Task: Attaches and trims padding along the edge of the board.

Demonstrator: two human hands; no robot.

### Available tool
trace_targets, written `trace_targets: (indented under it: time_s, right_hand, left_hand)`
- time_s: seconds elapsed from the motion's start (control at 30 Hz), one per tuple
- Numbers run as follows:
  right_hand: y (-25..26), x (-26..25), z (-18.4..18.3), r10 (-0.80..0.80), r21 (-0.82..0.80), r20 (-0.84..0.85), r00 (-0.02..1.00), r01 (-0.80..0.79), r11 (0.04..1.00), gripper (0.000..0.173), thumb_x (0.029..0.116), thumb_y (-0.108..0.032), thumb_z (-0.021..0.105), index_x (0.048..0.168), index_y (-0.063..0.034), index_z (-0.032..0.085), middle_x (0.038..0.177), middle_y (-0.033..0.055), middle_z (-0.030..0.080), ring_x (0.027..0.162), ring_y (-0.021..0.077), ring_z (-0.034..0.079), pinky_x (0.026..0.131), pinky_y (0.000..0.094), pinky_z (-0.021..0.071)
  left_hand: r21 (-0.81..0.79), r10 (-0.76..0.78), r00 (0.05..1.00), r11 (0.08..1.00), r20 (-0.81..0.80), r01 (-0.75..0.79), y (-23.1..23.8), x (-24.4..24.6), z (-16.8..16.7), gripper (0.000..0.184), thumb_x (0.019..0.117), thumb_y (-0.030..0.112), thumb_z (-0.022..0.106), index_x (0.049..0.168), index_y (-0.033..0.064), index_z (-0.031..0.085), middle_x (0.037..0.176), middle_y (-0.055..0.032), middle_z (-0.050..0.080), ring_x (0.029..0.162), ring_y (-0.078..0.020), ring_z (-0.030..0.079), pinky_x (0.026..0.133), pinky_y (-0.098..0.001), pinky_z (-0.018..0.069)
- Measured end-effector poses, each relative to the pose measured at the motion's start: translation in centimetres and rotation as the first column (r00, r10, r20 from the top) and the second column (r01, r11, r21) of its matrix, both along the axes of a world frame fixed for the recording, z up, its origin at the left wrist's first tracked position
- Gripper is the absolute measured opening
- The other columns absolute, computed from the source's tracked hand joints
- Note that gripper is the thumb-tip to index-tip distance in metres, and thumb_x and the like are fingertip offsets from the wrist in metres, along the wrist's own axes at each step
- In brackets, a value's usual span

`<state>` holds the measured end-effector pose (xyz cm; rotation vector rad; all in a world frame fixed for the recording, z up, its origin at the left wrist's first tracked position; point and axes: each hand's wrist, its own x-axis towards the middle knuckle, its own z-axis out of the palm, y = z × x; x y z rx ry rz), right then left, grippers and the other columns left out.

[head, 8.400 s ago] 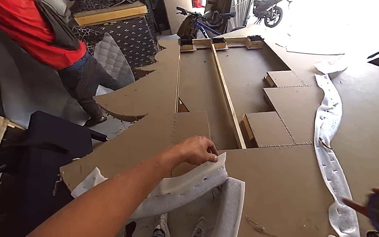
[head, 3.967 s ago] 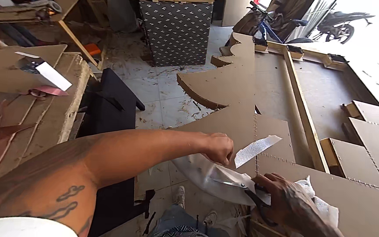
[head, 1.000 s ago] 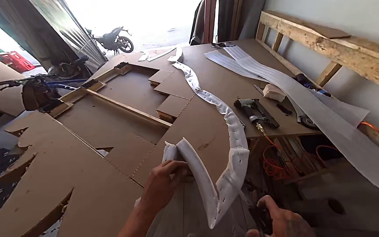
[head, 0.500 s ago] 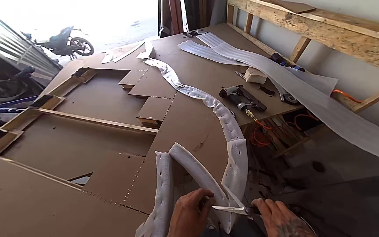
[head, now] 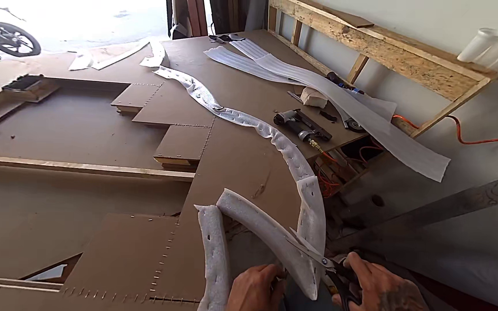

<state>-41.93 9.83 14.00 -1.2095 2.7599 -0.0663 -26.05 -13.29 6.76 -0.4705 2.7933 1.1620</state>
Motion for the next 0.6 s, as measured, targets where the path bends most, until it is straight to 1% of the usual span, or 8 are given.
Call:
trace_targets:
  time_s: [0.07, 0.17, 0.27, 0.33, 0.4, 0.43, 0.5, 0.6]
  right_hand:
    - [-0.7, 0.3, -0.4, -0.002, 0.025, 0.003, 1.000, 0.002, 1.000, 0.061, 0.0727, -0.062, 0.080, 0.105, -0.0121, 0.068, 0.079, 0.0076, 0.070, 0.069, 0.0264, 0.070, 0.053, 0.0457, 0.0543]
    - [-2.6, 0.6, -0.6, 0.007, 0.031, 0.002, 1.000, -0.007, 0.999, 0.053, 0.0713, -0.053, 0.082, 0.102, -0.0126, 0.069, 0.075, 0.0068, 0.069, 0.066, 0.0254, 0.070, 0.052, 0.0456, 0.0539]
    - [-3.7, 0.4, -0.3, 0.023, 0.034, 0.042, 0.999, -0.025, 0.999, 0.045, 0.0746, -0.047, 0.082, 0.100, -0.0112, 0.069, 0.070, 0.0082, 0.068, 0.061, 0.0273, 0.069, 0.050, 0.0474, 0.0534]
    - [-4.1, 0.2, 0.3, 0.014, 0.066, 0.051, 0.999, -0.017, 0.998, 0.048, 0.0751, -0.047, 0.082, 0.103, -0.0104, 0.068, 0.073, 0.0096, 0.069, 0.064, 0.0286, 0.070, 0.052, 0.0485, 0.0543]
    - [-5.0, 0.1, 0.9, 0.000, 0.139, 0.046, 0.999, -0.006, 0.990, 0.052, 0.0737, -0.046, 0.082, 0.108, -0.0101, 0.067, 0.080, 0.0109, 0.071, 0.071, 0.0303, 0.072, 0.056, 0.0493, 0.0558]
    - [-5.6, 0.2, 1.2, -0.001, 0.168, 0.045, 0.999, -0.006, 0.986, 0.050, 0.0721, -0.041, 0.082, 0.109, -0.0101, 0.066, 0.082, 0.0114, 0.071, 0.072, 0.0313, 0.072, 0.057, 0.0495, 0.0558]
    - [-6.7, 0.2, 1.7, 0.012, 0.190, 0.031, 0.999, -0.018, 0.982, 0.046, 0.0689, -0.027, 0.083, 0.108, -0.0093, 0.067, 0.079, 0.0122, 0.070, 0.069, 0.0324, 0.071, 0.055, 0.0501, 0.0545]
    - [-8.1, 0.3, 1.9, 0.030, 0.204, -0.054, 0.998, -0.018, 0.979, 0.044, 0.0675, -0.022, 0.082, 0.107, -0.0091, 0.068, 0.077, 0.0116, 0.070, 0.067, 0.0316, 0.071, 0.052, 0.0490, 0.0539]
  left_hand:
    - [0.019, -0.020, 1.000, 1.000, 0.022, 0.019, -0.2, 0.1, -0.2, 0.028, 0.0996, 0.041, 0.060, 0.109, 0.0203, 0.076, 0.090, 0.0018, 0.076, 0.079, -0.0152, 0.072, 0.073, -0.0436, 0.0604]
    - [0.052, -0.035, 0.998, 0.998, 0.048, 0.033, -0.4, 0.0, -0.2, 0.030, 0.0999, 0.043, 0.058, 0.111, 0.0203, 0.076, 0.092, 0.0010, 0.076, 0.082, -0.0164, 0.073, 0.075, -0.0449, 0.0602]
    - [0.077, -0.046, 0.997, 0.996, 0.066, 0.041, -0.6, 0.1, 0.0, 0.032, 0.1004, 0.044, 0.057, 0.112, 0.0200, 0.075, 0.093, 0.0002, 0.076, 0.084, -0.0174, 0.073, 0.077, -0.0457, 0.0599]
    - [0.085, -0.054, 0.997, 0.995, 0.057, 0.049, -0.7, 0.1, -0.1, 0.032, 0.1003, 0.044, 0.057, 0.112, 0.0196, 0.075, 0.092, -0.0001, 0.076, 0.084, -0.0175, 0.073, 0.077, -0.0458, 0.0600]
    - [0.097, -0.066, 0.996, 0.993, 0.053, 0.061, -0.8, 0.2, -0.1, 0.032, 0.1003, 0.044, 0.057, 0.111, 0.0198, 0.075, 0.092, 0.0002, 0.076, 0.084, -0.0168, 0.073, 0.078, -0.0456, 0.0599]
    - [0.106, -0.074, 0.996, 0.992, 0.055, 0.068, -0.8, 0.1, -0.1, 0.032, 0.1000, 0.044, 0.057, 0.111, 0.0200, 0.075, 0.092, 0.0003, 0.076, 0.084, -0.0170, 0.073, 0.078, -0.0459, 0.0599]
    - [0.129, -0.092, 0.994, 0.988, 0.064, 0.083, -0.9, 0.0, 0.0, 0.032, 0.1000, 0.044, 0.057, 0.111, 0.0199, 0.075, 0.092, -0.0002, 0.076, 0.085, -0.0181, 0.074, 0.078, -0.0467, 0.0597]
    - [0.137, -0.094, 0.993, 0.987, 0.068, 0.084, -1.1, 0.1, 0.2, 0.032, 0.1002, 0.044, 0.057, 0.111, 0.0198, 0.075, 0.092, -0.0010, 0.076, 0.085, -0.0192, 0.073, 0.078, -0.0477, 0.0592]
